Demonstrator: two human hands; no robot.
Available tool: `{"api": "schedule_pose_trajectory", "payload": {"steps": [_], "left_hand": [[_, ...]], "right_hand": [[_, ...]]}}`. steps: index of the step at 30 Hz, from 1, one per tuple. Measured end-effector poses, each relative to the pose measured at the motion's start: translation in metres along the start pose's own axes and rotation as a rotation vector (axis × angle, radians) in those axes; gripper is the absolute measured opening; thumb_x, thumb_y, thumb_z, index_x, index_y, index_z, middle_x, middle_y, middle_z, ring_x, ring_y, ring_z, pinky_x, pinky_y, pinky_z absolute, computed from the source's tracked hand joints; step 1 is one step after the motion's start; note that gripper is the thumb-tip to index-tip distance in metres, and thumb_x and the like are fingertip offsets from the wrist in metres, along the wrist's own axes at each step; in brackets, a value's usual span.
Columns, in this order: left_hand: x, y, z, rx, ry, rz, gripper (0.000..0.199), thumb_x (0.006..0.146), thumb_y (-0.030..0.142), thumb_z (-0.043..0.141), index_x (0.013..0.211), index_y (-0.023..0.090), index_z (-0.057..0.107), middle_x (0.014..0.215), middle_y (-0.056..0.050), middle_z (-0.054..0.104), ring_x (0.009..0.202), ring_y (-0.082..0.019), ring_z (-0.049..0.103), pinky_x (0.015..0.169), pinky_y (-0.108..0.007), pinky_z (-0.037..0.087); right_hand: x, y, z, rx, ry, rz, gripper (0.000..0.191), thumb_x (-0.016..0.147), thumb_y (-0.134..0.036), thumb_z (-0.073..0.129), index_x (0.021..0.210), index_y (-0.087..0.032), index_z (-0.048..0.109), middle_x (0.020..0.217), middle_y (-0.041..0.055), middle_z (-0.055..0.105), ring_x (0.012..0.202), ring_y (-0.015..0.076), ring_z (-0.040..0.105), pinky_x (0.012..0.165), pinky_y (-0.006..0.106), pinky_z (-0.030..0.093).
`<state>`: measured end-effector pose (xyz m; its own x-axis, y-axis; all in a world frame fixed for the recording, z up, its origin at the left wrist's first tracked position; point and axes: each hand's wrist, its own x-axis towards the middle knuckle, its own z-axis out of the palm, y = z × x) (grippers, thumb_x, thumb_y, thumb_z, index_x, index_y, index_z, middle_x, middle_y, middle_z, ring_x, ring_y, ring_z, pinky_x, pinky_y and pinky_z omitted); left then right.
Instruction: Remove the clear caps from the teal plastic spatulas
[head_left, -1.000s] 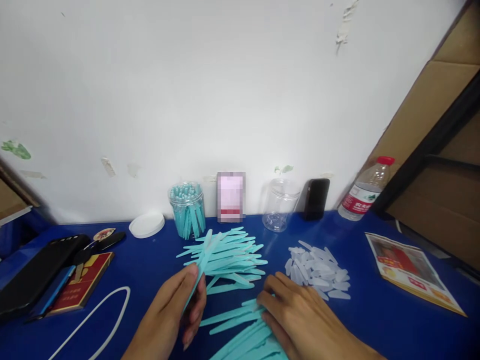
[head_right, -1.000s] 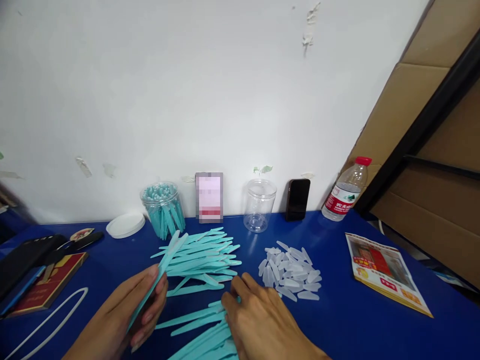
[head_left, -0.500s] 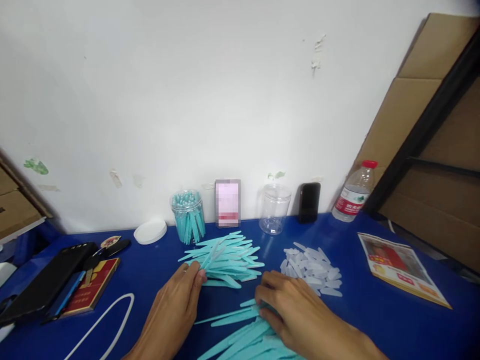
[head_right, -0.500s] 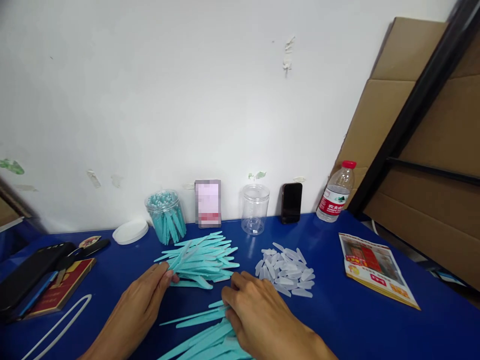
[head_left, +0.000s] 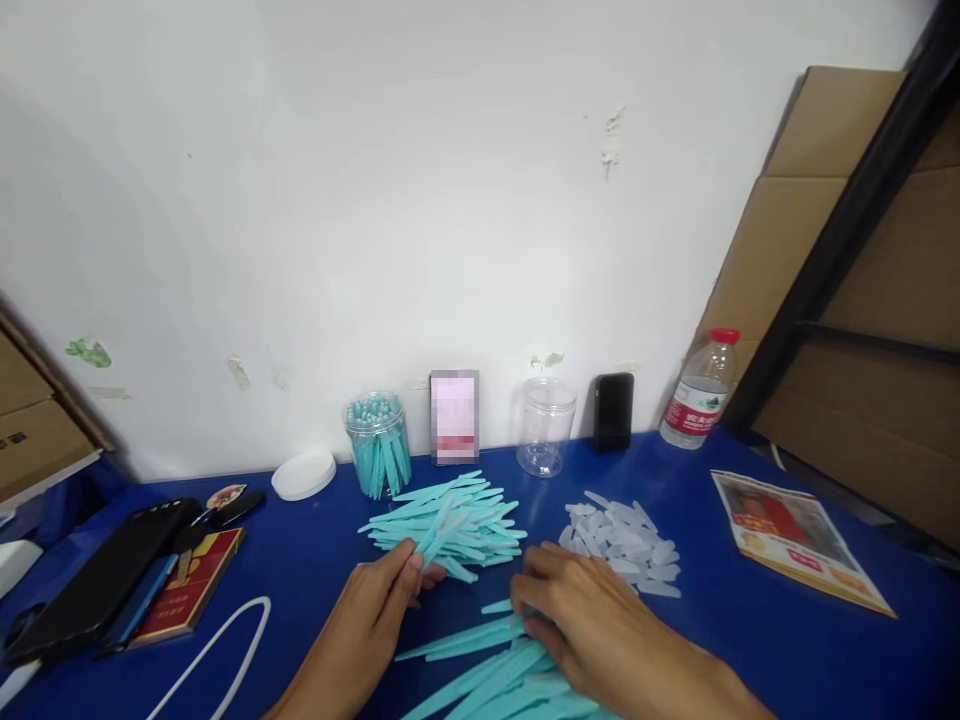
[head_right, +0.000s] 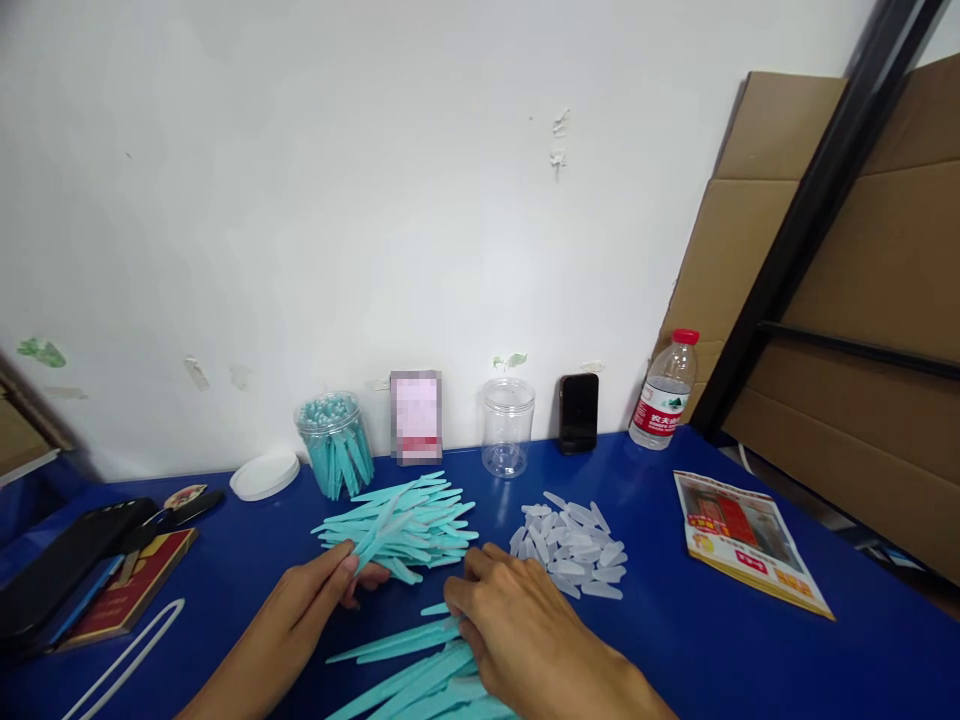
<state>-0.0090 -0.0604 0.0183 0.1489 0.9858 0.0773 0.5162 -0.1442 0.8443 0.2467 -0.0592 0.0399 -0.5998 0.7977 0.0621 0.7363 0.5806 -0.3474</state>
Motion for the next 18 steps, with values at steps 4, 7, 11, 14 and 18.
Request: {"api": "schedule_pose_trajectory", "payload": {"steps": [4,7,11,14,18], "left_hand": [[0.001,0.002,0.002,-0.102,-0.014,-0.037,0.041,0.095,0.049,0.040,0.087,0.021,0.069,0.095,-0.007,0.073,0.084,-0.021,0.063,0.079,-0.028,0.046],[0.000,0.005,0.003,-0.126,0.002,-0.013,0.043,0.095,0.049,0.040,0.071,0.020,0.060,0.070,-0.003,0.068,0.069,-0.018,0.060,0.070,-0.025,0.045],[-0.002,0.009,0.008,-0.255,0.032,-0.086,0.041,0.091,0.054,0.046,0.069,0.021,0.051,0.056,0.004,0.052,0.050,-0.011,0.047,0.052,-0.021,0.038],[-0.002,0.007,0.010,-0.405,0.061,-0.165,0.045,0.082,0.064,0.054,0.072,0.021,0.048,0.055,0.008,0.040,0.046,-0.008,0.035,0.044,-0.017,0.030],[0.001,0.001,0.010,-0.525,0.022,-0.267,0.053,0.073,0.072,0.058,0.076,0.020,0.049,0.053,0.011,0.033,0.042,-0.004,0.019,0.036,-0.016,0.014]], "right_hand": [[0.000,0.000,-0.002,0.086,0.003,0.011,0.010,0.086,-0.020,0.057,0.089,-0.025,0.065,0.093,0.0002,0.061,0.083,0.0160,0.059,0.067,0.025,0.036],[0.003,-0.002,-0.004,0.105,0.033,0.026,0.006,0.087,-0.025,0.060,0.090,-0.025,0.065,0.094,0.0004,0.062,0.083,0.0161,0.060,0.068,0.025,0.038],[0.007,0.006,-0.011,0.045,0.152,0.123,0.010,0.088,-0.021,0.056,0.095,-0.023,0.063,0.094,0.0010,0.063,0.078,0.0160,0.060,0.065,0.026,0.038],[0.008,0.019,-0.020,-0.055,0.120,0.181,0.009,0.085,-0.019,0.058,0.090,-0.022,0.066,0.092,0.0023,0.065,0.080,0.0180,0.061,0.068,0.027,0.039],[0.008,0.027,-0.022,-0.088,0.019,0.178,0.011,0.084,-0.021,0.061,0.090,-0.022,0.070,0.090,0.0034,0.066,0.080,0.0183,0.062,0.067,0.027,0.038]]}}
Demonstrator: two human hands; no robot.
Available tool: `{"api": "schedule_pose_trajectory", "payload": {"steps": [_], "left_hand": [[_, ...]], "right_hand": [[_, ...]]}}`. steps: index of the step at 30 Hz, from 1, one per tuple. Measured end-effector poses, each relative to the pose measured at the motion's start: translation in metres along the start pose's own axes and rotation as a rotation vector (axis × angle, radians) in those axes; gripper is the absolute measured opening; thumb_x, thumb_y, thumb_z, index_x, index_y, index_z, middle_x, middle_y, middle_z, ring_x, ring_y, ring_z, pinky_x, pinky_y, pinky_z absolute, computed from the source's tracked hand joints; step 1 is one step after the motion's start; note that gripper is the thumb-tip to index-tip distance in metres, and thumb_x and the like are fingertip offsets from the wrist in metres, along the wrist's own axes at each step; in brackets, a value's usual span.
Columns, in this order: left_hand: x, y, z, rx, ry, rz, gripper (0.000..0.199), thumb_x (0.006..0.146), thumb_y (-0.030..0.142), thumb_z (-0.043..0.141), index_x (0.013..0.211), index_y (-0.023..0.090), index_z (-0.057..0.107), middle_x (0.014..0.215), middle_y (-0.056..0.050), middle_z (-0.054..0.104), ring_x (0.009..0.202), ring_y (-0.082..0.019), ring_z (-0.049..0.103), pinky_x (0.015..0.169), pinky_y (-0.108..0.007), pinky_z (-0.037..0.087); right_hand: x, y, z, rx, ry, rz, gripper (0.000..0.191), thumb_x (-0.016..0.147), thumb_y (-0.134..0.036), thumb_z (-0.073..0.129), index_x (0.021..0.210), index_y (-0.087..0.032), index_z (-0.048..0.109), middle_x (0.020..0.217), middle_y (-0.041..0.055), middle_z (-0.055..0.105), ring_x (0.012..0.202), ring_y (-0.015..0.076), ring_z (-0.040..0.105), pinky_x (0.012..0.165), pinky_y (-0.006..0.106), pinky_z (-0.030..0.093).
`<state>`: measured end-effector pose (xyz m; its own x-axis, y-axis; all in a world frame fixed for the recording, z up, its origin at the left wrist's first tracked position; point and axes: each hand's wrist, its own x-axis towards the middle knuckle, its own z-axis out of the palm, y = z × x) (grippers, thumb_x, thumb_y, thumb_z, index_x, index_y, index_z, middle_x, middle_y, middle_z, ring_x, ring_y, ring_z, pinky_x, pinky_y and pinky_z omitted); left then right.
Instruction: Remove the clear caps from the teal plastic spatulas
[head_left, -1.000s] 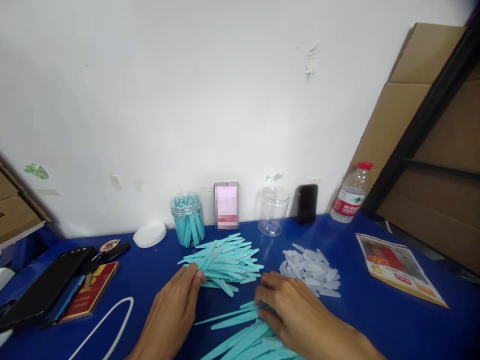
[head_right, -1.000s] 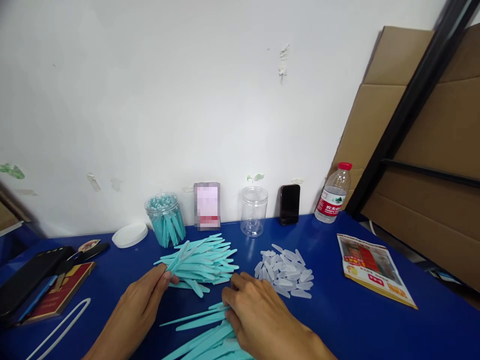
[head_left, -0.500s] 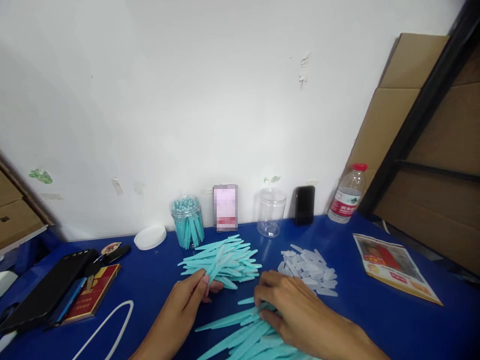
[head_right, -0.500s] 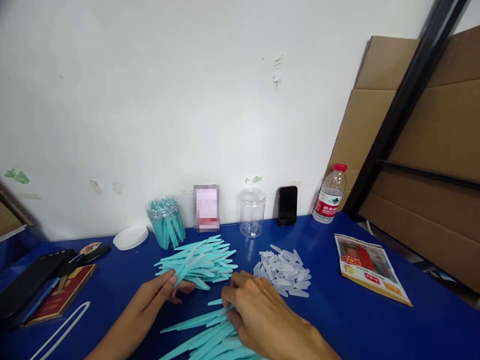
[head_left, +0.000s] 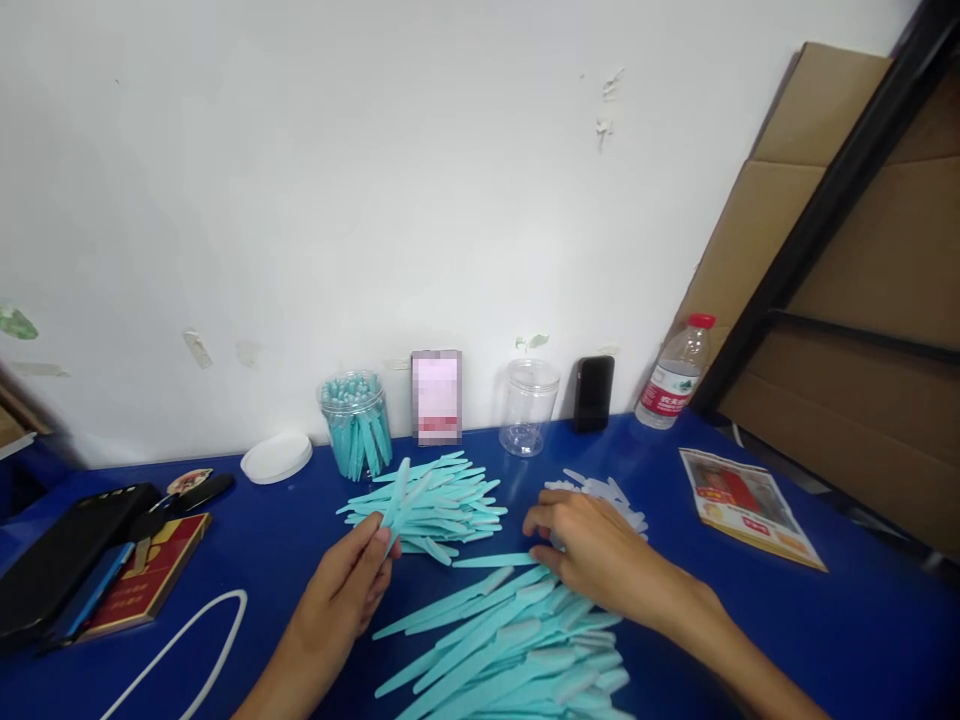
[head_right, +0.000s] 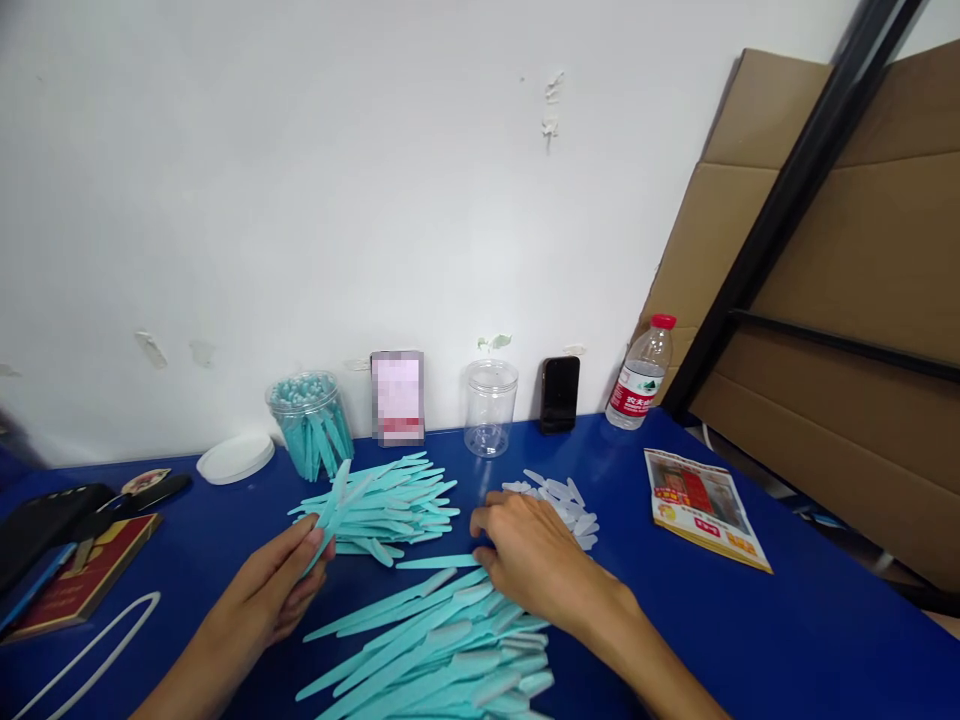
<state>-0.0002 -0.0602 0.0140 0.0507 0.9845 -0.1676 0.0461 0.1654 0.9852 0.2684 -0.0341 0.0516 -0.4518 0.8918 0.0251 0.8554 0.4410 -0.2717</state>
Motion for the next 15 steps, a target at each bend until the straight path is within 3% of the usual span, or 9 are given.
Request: {"api": "schedule_pose_trajectory", "payload": {"steps": [5,10,15], "left_hand": [[-0.0032,0.0020,0.0017,-0.005,-0.018,0.018,0.047,0.079,0.065,0.058,0.078,0.019,0.049,0.057,0.011,0.028,0.045,-0.004,0.017,0.038,-0.013,0.014],[-0.0060,0.0036,0.0052,0.025,-0.086,0.016,0.043,0.084,0.063,0.051,0.085,0.020,0.053,0.054,0.009,0.035,0.042,-0.004,0.022,0.035,-0.014,0.016],[-0.0070,0.0039,0.0034,0.079,0.018,0.067,0.043,0.082,0.063,0.055,0.086,0.019,0.056,0.056,0.006,0.045,0.046,-0.008,0.037,0.036,-0.016,0.032]], "right_hand": [[-0.0031,-0.0073,0.0058,0.045,-0.040,-0.045,0.014,0.083,-0.014,0.055,0.083,-0.021,0.068,0.088,0.0028,0.065,0.080,0.0167,0.061,0.068,0.026,0.037],[-0.0074,-0.0053,0.0057,0.081,-0.063,-0.051,0.013,0.077,-0.009,0.058,0.082,-0.021,0.062,0.085,0.0011,0.065,0.078,0.0162,0.059,0.066,0.025,0.034],[-0.0059,-0.0015,0.0067,0.124,-0.053,-0.107,0.025,0.076,-0.001,0.051,0.085,-0.021,0.063,0.085,0.0008,0.066,0.082,0.0156,0.060,0.068,0.024,0.036]]}}
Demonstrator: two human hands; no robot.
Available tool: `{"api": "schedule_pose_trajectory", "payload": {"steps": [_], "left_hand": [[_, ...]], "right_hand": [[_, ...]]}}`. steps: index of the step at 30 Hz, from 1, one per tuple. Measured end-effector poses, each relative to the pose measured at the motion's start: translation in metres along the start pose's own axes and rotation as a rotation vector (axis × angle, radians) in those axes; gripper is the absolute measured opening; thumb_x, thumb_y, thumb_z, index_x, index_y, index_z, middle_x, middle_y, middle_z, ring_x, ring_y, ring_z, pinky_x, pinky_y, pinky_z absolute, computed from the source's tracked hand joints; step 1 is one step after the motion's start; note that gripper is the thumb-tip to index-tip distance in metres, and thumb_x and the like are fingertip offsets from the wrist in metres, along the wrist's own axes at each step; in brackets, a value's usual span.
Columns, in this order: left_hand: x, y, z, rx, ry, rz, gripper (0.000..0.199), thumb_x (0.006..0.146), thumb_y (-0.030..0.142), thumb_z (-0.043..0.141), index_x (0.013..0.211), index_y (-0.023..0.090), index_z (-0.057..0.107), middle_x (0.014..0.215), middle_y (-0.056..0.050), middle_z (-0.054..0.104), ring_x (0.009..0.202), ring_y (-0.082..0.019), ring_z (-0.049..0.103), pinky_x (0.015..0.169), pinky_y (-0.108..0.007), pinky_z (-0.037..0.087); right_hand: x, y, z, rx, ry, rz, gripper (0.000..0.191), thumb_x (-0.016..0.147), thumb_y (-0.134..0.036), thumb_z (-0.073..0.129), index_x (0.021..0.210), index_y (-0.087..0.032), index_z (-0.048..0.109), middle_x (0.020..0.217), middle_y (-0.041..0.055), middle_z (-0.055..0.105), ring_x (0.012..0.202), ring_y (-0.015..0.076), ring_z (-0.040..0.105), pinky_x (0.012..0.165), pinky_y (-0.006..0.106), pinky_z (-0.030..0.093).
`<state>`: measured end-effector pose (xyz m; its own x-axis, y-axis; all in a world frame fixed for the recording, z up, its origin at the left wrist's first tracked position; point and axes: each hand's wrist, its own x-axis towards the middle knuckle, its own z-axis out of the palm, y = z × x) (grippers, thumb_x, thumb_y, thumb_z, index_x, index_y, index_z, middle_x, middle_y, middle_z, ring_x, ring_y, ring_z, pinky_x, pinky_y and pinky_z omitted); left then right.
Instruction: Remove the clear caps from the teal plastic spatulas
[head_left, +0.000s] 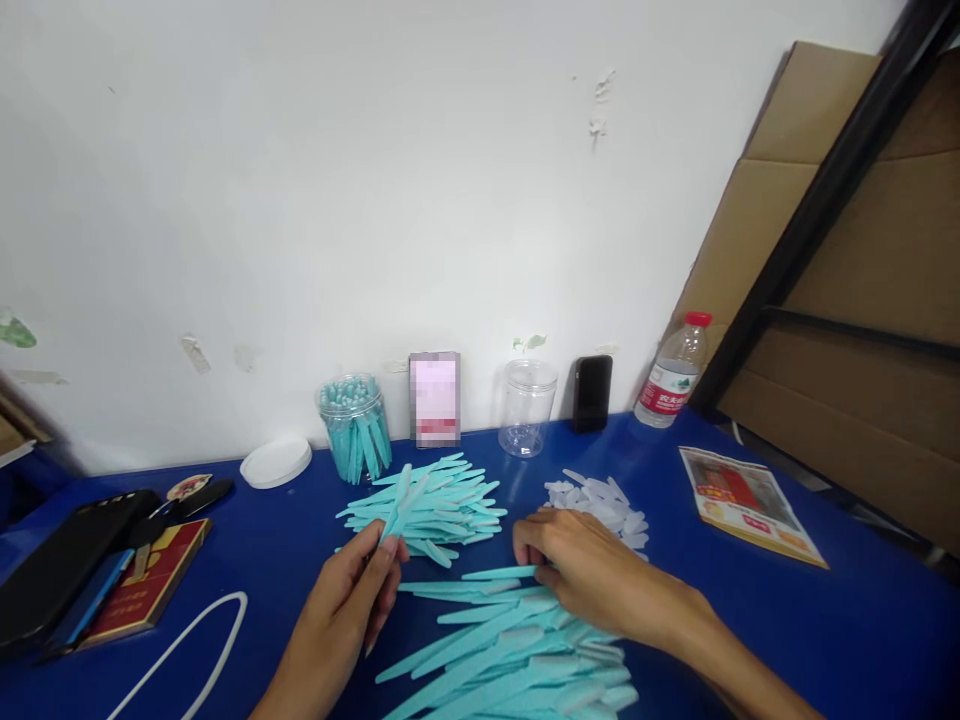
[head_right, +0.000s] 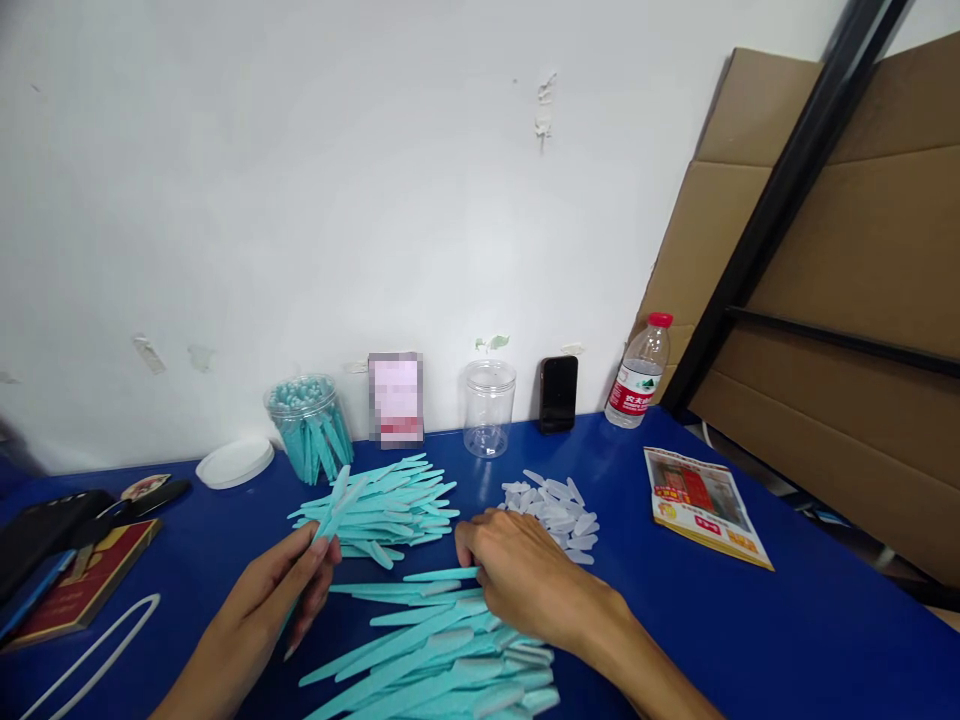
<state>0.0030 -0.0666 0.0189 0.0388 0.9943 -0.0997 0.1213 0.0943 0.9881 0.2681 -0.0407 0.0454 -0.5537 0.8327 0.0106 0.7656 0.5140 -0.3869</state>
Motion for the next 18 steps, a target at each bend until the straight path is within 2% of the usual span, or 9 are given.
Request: {"api": "schedule_pose_trajectory", "payload": {"steps": [4,7,10,13,15,18], "left_hand": [[-0.002,0.008,0.002,-0.078,0.007,-0.027,0.042,0.082,0.060,0.057,0.089,0.019,0.059,0.059,0.004,0.049,0.050,-0.011,0.044,0.039,-0.018,0.038],[-0.006,0.015,0.007,-0.143,-0.041,-0.019,0.037,0.084,0.055,0.057,0.085,0.018,0.061,0.061,0.002,0.054,0.055,-0.013,0.050,0.050,-0.022,0.045],[-0.014,0.016,0.015,-0.173,-0.089,-0.031,0.036,0.084,0.054,0.058,0.082,0.018,0.061,0.067,-0.001,0.061,0.063,-0.015,0.057,0.061,-0.025,0.048],[-0.025,0.012,0.023,-0.161,-0.230,-0.096,0.040,0.084,0.058,0.055,0.082,0.019,0.058,0.070,-0.002,0.064,0.059,-0.015,0.060,0.057,-0.025,0.047],[-0.033,0.007,0.027,-0.145,-0.285,-0.144,0.044,0.082,0.064,0.055,0.086,0.020,0.056,0.061,0.001,0.060,0.048,-0.012,0.053,0.049,-0.024,0.042],[-0.039,0.003,0.028,-0.179,-0.207,-0.211,0.051,0.073,0.068,0.062,0.091,0.021,0.054,0.048,0.010,0.044,0.038,-0.005,0.033,0.041,-0.018,0.031]], "right_hand": [[0.002,-0.004,-0.007,0.070,0.126,-0.022,0.017,0.082,-0.008,0.056,0.082,-0.021,0.066,0.084,0.0004,0.066,0.083,0.0164,0.059,0.079,0.028,0.039],[0.000,-0.014,-0.014,0.237,0.203,-0.062,0.008,0.087,-0.021,0.062,0.083,-0.023,0.068,0.082,-0.0012,0.064,0.079,0.0149,0.058,0.089,0.032,0.038],[-0.004,-0.031,-0.013,0.416,0.134,-0.114,0.010,0.089,-0.027,0.062,0.086,-0.026,0.071,0.083,-0.0012,0.064,0.079,0.0139,0.058,0.079,0.027,0.043],[-0.005,-0.048,-0.004,0.524,0.081,-0.124,0.008,0.086,-0.021,0.065,0.087,-0.026,0.072,0.084,-0.0023,0.064,0.078,0.0123,0.059,0.071,0.024,0.043],[-0.003,-0.055,0.002,0.565,0.126,-0.072,0.007,0.079,-0.016,0.070,0.082,-0.023,0.069,0.081,-0.0030,0.063,0.077,0.0122,0.058,0.070,0.023,0.043],[0.001,-0.054,0.005,0.733,0.210,0.051,0.013,0.074,-0.019,0.074,0.080,-0.020,0.063,0.075,-0.0032,0.060,0.072,0.0122,0.056,0.065,0.023,0.044]]}}
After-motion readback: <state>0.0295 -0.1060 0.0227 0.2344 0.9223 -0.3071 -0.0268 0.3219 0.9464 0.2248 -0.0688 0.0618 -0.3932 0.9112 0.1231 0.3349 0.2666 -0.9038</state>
